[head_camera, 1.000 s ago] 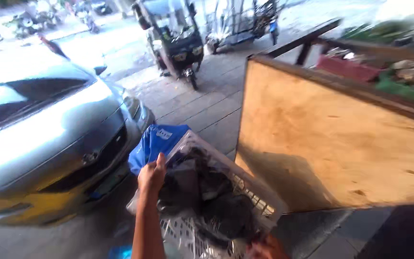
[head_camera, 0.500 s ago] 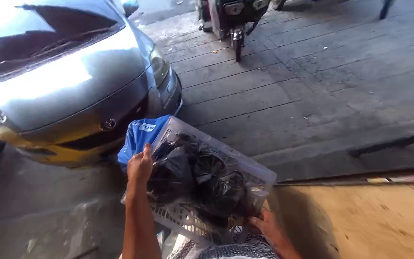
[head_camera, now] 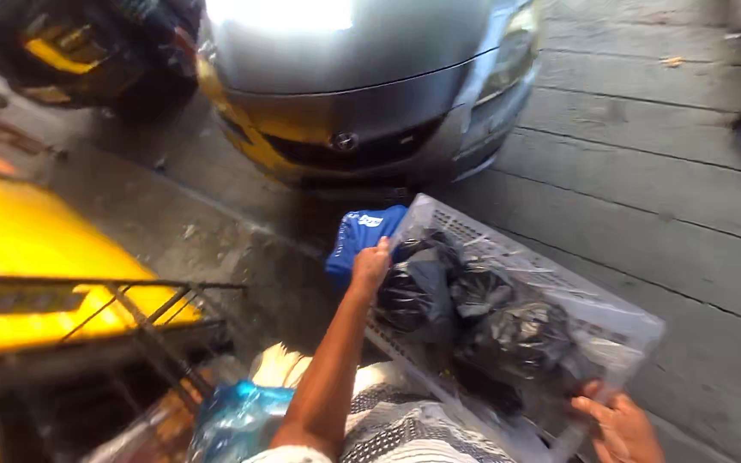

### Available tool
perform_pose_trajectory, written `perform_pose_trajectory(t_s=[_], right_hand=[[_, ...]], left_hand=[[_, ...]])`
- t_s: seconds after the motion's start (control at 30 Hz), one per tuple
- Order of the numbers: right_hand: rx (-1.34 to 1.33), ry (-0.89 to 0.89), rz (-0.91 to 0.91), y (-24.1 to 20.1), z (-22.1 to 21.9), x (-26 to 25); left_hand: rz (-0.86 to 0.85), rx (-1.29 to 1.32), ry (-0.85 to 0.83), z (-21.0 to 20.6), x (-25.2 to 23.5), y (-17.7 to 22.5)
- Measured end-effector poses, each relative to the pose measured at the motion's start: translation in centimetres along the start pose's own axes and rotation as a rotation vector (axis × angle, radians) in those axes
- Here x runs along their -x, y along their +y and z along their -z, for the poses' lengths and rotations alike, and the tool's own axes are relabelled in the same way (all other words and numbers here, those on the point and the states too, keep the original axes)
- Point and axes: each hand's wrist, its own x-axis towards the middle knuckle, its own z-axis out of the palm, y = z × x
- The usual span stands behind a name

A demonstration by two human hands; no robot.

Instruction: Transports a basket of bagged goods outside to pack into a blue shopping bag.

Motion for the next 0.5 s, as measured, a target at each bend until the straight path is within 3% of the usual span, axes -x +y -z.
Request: perform_pose_trajectory(t_s=[0.1,0.2,0.33,0.5], right_hand=[[-0.093,-0.187,0.028,-3.4,-0.3,-3.6],[-0.001,-0.364,0.072,-5.5,-0.3,-8.0],[0.211,-0.493,0.150,-9.0,-2.7,-12.2],[0.445,-0.555,0.214,-13.3,-7.6,-14.4]], left_hand=[[0.109,0.052,-0.011,0.8,-1.6,-2.3],[0.252,0.248,0.080,0.9,-1.6,-4.4],[0.354,0.568,0.217,1.9,0.1,-6.3],[0.403,0.746,0.309,2.7,1.2,-10.0]])
